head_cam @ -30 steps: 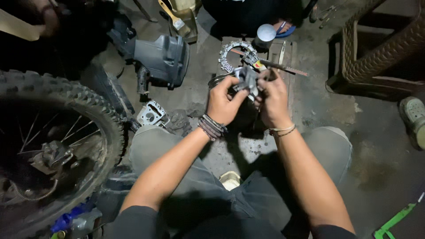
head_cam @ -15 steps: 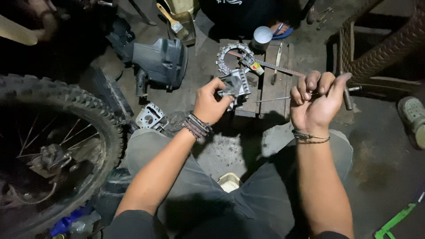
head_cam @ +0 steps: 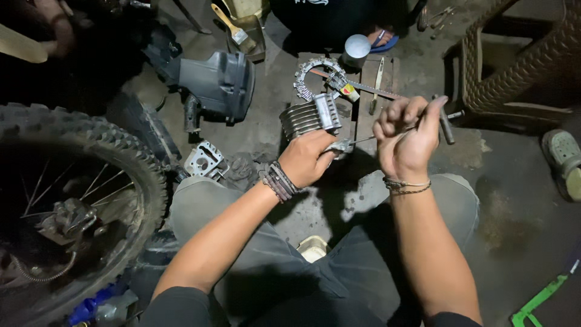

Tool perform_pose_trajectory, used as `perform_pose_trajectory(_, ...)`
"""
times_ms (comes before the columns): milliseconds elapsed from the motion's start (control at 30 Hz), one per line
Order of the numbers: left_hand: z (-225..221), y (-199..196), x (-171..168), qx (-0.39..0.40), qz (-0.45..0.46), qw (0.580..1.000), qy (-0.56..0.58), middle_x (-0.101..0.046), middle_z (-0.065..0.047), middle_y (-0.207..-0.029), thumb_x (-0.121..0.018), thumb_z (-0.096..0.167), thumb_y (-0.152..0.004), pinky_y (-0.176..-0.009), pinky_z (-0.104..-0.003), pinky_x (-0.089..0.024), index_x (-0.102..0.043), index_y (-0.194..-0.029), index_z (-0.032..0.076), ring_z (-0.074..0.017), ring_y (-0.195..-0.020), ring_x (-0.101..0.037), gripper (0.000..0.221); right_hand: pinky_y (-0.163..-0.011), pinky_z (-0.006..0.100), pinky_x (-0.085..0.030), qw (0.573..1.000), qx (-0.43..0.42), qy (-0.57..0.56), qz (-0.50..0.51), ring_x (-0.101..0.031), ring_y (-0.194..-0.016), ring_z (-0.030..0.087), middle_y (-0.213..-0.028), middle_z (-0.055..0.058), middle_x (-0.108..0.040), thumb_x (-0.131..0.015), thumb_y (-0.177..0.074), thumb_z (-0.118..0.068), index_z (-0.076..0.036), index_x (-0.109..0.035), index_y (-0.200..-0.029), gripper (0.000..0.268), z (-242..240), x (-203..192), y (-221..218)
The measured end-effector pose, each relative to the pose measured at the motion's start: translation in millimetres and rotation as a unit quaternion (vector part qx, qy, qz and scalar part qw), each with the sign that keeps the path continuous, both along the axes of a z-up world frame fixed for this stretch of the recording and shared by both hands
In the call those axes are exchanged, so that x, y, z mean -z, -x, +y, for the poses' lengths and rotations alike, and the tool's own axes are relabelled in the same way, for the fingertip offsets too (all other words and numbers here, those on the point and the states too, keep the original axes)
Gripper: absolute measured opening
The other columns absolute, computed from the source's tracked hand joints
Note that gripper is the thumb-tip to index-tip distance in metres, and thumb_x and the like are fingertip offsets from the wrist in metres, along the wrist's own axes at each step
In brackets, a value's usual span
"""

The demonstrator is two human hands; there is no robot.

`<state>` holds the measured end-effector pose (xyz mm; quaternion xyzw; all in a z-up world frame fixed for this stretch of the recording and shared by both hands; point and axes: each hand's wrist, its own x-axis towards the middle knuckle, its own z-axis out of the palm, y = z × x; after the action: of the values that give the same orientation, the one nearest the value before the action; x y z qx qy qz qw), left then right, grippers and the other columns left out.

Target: The person cleans a motorcycle cylinder head using a cloth and then uses a screwdriver to clean out the internal passages.

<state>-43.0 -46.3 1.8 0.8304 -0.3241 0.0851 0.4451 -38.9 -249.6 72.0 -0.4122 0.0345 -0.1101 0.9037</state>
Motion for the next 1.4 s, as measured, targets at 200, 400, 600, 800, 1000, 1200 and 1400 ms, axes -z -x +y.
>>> perform_pose_trajectory(200, 3, -3, -9, -0.074, -0.106, 0.99, 0.053, -0.065, -0.007, -0.085, -0.057, 0.011, -0.093, -0.079, -0.04, -0.056, -0.071, -0.106, 0.011, -0.0318, -0.084, -0.069, 0.019, -0.073, 0.035, -0.05, 0.876, -0.051, 0.474, -0.073, -0.064, -0.088, 0.022, -0.09, 0.019, -0.066, -0.07, -0.104, -0.019, 0.0, -0.071, -0.095, 0.021, 2, 29, 5)
perform_pose_trajectory(400, 3, -7, -8, -0.074, -0.107, 0.99, 0.059, -0.065, -0.013, -0.087, -0.063, 0.007, -0.088, -0.078, -0.047, -0.057, -0.07, -0.112, 0.006, -0.0388, -0.086, -0.067, 0.026, -0.076, 0.031, -0.051, 0.88, -0.078, 0.465, -0.048, -0.059, -0.085, 0.011, -0.08, 0.007, -0.072, -0.068, -0.106, -0.021, -0.006, -0.074, -0.093, 0.021, -5, 17, 17)
perform_pose_trajectory(600, 14, -27, -5, -0.194, -0.063, 0.979, 0.0, -0.059, -0.009, -0.1, -0.065, 0.016, -0.09, -0.085, -0.049, -0.047, -0.072, -0.119, 0.014, -0.0366, -0.098, -0.059, 0.029, -0.079, 0.03, -0.056, 0.913, -0.021, 0.404, -0.045, -0.068, -0.086, 0.016, -0.091, 0.014, -0.074, -0.064, -0.11, -0.017, -0.001, -0.074, -0.104, 0.02, -15, 9, 12)
perform_pose_trajectory(800, 5, -49, 11, -0.228, -0.038, 0.971, 0.06, -0.067, -0.003, -0.093, -0.071, 0.018, -0.087, -0.083, -0.045, -0.05, -0.072, -0.113, 0.019, -0.0309, -0.091, -0.066, 0.027, -0.079, 0.031, -0.059, 0.925, -0.019, 0.377, -0.051, -0.072, -0.088, 0.016, -0.092, 0.014, -0.076, -0.066, -0.107, -0.016, -0.002, -0.076, -0.104, 0.017, -2, 21, 4)
perform_pose_trajectory(1000, -12, -52, 3, -0.259, -0.029, 0.965, -0.015, -0.07, 0.006, -0.084, -0.073, 0.032, -0.088, -0.08, -0.039, -0.047, -0.069, -0.095, 0.027, -0.0228, -0.087, -0.067, 0.01, -0.077, 0.032, -0.059, 0.923, -0.013, 0.384, -0.036, -0.071, -0.084, 0.017, -0.085, 0.012, -0.074, -0.066, -0.106, -0.017, -0.003, -0.077, -0.102, 0.018, 7, 26, -1)
perform_pose_trajectory(1200, -13, -63, -7, -0.211, 0.026, 0.973, -0.093, -0.06, 0.003, -0.099, -0.07, 0.03, -0.087, -0.091, -0.044, -0.041, -0.076, -0.096, 0.028, -0.0253, -0.107, -0.054, 0.011, -0.071, 0.033, -0.056, 0.908, -0.001, 0.419, -0.007, -0.066, -0.077, 0.014, -0.078, 0.01, -0.071, -0.065, -0.108, -0.018, -0.005, -0.078, -0.099, 0.02, 0, 78, -25)
perform_pose_trajectory(1400, 11, -69, -19, -0.218, 0.06, 0.969, -0.101, -0.055, -0.004, -0.126, -0.077, 0.029, -0.08, -0.098, -0.051, -0.041, -0.072, -0.117, 0.027, -0.0322, -0.122, -0.05, 0.037, -0.072, 0.035, -0.056, 0.88, -0.003, 0.475, 0.026, -0.07, -0.076, 0.021, -0.075, 0.014, -0.071, -0.066, -0.108, -0.019, -0.007, -0.078, -0.097, 0.021, 1, 56, -21)
